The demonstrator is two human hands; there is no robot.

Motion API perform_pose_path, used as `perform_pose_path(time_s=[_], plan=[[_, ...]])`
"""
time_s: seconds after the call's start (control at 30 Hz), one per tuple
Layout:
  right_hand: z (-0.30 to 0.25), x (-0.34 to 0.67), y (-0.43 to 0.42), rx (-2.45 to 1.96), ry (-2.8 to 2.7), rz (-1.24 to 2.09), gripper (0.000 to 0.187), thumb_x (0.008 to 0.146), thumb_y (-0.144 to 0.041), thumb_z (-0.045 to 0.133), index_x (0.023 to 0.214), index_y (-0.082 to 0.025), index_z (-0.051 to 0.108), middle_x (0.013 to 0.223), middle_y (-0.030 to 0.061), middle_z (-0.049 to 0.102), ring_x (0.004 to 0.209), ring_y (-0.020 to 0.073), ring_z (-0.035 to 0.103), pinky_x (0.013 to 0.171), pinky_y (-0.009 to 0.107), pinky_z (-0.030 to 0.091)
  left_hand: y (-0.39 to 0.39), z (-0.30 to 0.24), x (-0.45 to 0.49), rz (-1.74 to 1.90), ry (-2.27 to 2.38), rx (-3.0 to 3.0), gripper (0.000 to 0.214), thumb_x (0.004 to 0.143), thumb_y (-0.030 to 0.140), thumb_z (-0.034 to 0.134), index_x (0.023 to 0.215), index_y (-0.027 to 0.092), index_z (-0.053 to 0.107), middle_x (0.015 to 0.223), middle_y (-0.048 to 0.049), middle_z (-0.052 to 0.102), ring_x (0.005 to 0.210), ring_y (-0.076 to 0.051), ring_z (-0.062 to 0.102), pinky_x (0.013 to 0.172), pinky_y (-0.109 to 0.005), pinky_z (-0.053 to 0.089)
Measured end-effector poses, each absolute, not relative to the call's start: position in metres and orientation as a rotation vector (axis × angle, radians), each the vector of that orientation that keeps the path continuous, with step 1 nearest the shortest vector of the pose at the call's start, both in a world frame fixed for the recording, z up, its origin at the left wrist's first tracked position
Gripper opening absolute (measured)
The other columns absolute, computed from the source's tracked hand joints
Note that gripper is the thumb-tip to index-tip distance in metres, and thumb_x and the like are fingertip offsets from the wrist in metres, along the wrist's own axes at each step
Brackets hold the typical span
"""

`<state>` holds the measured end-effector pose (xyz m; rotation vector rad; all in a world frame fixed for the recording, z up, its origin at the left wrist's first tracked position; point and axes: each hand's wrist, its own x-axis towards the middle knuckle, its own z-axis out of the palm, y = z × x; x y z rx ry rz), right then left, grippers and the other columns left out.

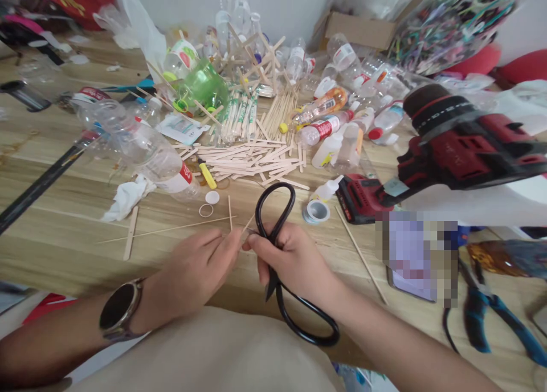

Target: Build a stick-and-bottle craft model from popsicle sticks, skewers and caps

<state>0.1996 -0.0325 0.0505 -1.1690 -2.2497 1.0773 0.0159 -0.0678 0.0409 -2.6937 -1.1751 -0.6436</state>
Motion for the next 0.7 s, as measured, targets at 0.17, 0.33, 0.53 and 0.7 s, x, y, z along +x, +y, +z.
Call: perform_pose_path(time_s=[0.17,0.33,0.53,0.7], plan=[[0.046,0.209,-0.03,-0.84,-2.483,0.135,0.03,0.097,-0.026,0.043,0.084,-0.013,0.067,0.057,0.003,0.062,0.048,0.0129,0.052,0.044,0.027,0.032,-0.067,0.047,0.016,-0.801,-1.276,-2.823,0.022,0.096,0.009,0.031,0.089,0.012,0.051,0.07,-0.0046,0.06,0.061,-0.017,0.057,0.054,-0.029,0.045],[0.052,0.204,-0.03,-1.079,-2.263,0.801,0.041,0.095,-0.024,0.046,0.056,-0.017,0.058,0.048,-0.0004,0.057,0.042,0.0087,0.05,0.043,0.022,0.035,-0.068,0.045,0.016,-0.625,-1.098,-2.637,0.021,0.091,0.002,0.038,0.106,-0.001,0.052,0.067,-0.0075,0.063,0.056,-0.018,0.055,0.048,-0.03,0.042],[0.055,0.196,-0.032,-1.211,-1.824,1.563,0.043,0.092,-0.031,0.045,0.051,-0.018,0.055,0.039,-0.0014,0.054,0.037,0.0076,0.046,0.041,0.019,0.037,-0.067,0.037,0.014,-0.598,-1.079,-2.584,0.025,0.095,0.005,0.037,0.114,-0.003,0.049,0.074,-0.01,0.069,0.059,-0.018,0.059,0.052,-0.03,0.048],[0.048,0.194,-0.04,-1.259,-1.913,1.289,0.041,0.092,-0.03,0.043,0.054,-0.019,0.053,0.042,-0.001,0.057,0.039,0.0087,0.051,0.043,0.019,0.039,-0.066,0.026,0.016,-0.829,-1.19,-2.656,0.029,0.097,0.009,0.037,0.123,-0.001,0.044,0.088,-0.0128,0.072,0.073,-0.02,0.065,0.062,-0.032,0.055]])
